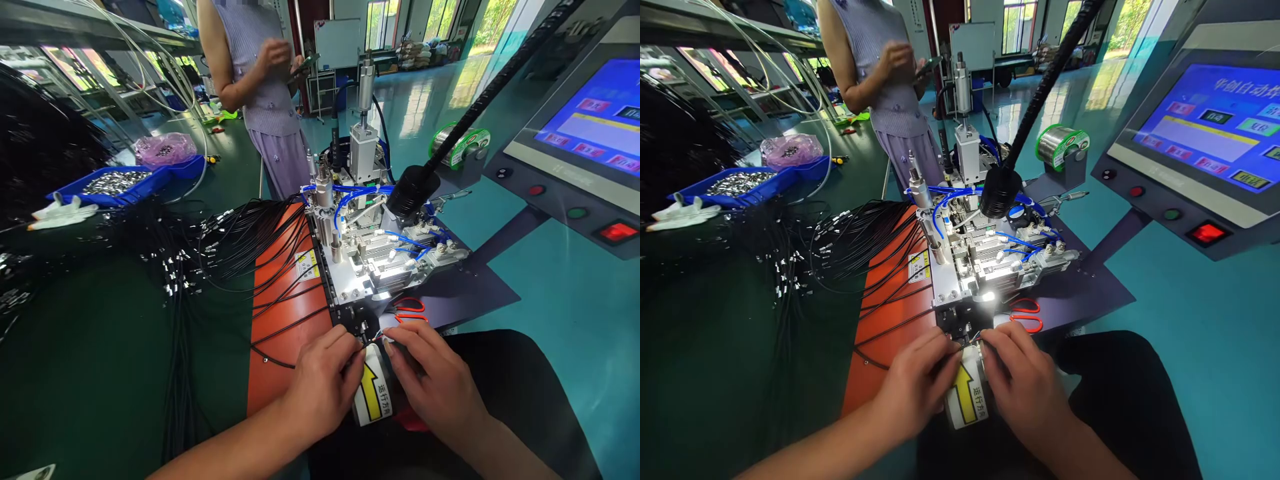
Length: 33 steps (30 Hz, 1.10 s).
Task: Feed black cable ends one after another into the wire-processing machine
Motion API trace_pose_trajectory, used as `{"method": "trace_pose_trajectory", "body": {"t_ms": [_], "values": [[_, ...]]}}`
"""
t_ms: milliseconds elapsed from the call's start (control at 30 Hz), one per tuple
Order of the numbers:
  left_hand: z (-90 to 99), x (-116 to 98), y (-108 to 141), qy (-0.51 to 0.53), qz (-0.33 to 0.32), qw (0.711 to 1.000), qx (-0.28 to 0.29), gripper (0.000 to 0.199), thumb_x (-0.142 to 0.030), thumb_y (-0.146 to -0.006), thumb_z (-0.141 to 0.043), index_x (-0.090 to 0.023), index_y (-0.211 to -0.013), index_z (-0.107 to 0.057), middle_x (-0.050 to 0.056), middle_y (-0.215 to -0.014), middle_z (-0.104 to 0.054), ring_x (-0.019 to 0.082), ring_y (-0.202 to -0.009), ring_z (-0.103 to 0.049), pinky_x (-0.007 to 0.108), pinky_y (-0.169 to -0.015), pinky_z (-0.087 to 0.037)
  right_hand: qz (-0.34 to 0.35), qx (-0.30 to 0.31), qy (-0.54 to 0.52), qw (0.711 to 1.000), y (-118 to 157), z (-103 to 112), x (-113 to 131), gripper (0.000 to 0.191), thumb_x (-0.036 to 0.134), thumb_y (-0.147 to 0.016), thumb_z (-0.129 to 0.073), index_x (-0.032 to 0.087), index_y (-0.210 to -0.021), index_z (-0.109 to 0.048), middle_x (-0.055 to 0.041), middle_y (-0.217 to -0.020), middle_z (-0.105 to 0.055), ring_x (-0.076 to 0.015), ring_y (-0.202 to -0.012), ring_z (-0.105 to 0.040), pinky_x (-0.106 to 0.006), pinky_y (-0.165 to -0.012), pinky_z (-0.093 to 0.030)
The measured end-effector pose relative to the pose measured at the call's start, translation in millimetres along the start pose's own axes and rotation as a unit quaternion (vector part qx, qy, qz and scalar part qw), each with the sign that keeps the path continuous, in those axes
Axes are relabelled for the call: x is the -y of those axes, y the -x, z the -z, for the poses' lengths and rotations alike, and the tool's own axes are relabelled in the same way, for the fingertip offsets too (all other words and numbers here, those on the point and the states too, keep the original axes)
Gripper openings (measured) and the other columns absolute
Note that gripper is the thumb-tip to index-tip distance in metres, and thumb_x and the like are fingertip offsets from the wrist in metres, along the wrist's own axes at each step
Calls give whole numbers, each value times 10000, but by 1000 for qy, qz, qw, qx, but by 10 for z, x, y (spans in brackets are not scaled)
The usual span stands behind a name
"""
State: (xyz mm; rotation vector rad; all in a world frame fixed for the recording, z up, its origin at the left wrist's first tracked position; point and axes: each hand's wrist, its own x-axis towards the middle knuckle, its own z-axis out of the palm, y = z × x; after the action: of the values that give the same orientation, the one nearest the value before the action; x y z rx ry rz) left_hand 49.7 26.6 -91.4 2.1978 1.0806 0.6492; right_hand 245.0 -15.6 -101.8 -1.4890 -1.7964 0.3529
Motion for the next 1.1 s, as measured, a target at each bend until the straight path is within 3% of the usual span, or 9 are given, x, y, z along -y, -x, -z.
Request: {"method": "trace_pose_trajectory", "body": {"t_ms": [467, 667, 800, 1100], "values": [[-19, 16, -11, 23, 28, 999, -17, 170, -197, -963, -480, -195, -794, -495, 7, -754, -503, 144, -681, -472, 264, -604, -345, -3, -23, -12, 1000, 75, -59, 26, 217, 217, -972, -534, 218, -1149, -659, -79, -1039, -693, -209, -913, -691, -320, -807, -565], [-27, 21, 0, 31, 32, 999, -21, 161, -207, -957, -501, -195, -796, -509, 5, -747, -505, 144, -677, -473, 259, -604, -345, -121, -1, -97, 988, -46, -61, 105, 155, 310, -947, -576, 228, -881, -690, -24, -833, -677, -163, -683, -637, -276, -603, -518], [-30, 21, -3, 42, 32, 998, -23, 166, -211, -957, -502, -193, -793, -515, 6, -741, -505, 145, -673, -476, 259, -603, -349, -175, 16, -136, 975, -87, -77, 108, 182, 356, -938, -587, 225, -853, -681, -18, -814, -666, -166, -691, -629, -281, -608, -509], [-31, 28, -2, 40, 40, 998, -26, 151, -229, -954, -512, -195, -809, -536, 9, -746, -510, 151, -675, -484, 261, -602, -360, -143, 21, -143, 979, -66, -93, 71, 171, 326, -952, -573, 224, -849, -663, -15, -816, -643, -155, -688, -601, -272, -614, -495]]}}
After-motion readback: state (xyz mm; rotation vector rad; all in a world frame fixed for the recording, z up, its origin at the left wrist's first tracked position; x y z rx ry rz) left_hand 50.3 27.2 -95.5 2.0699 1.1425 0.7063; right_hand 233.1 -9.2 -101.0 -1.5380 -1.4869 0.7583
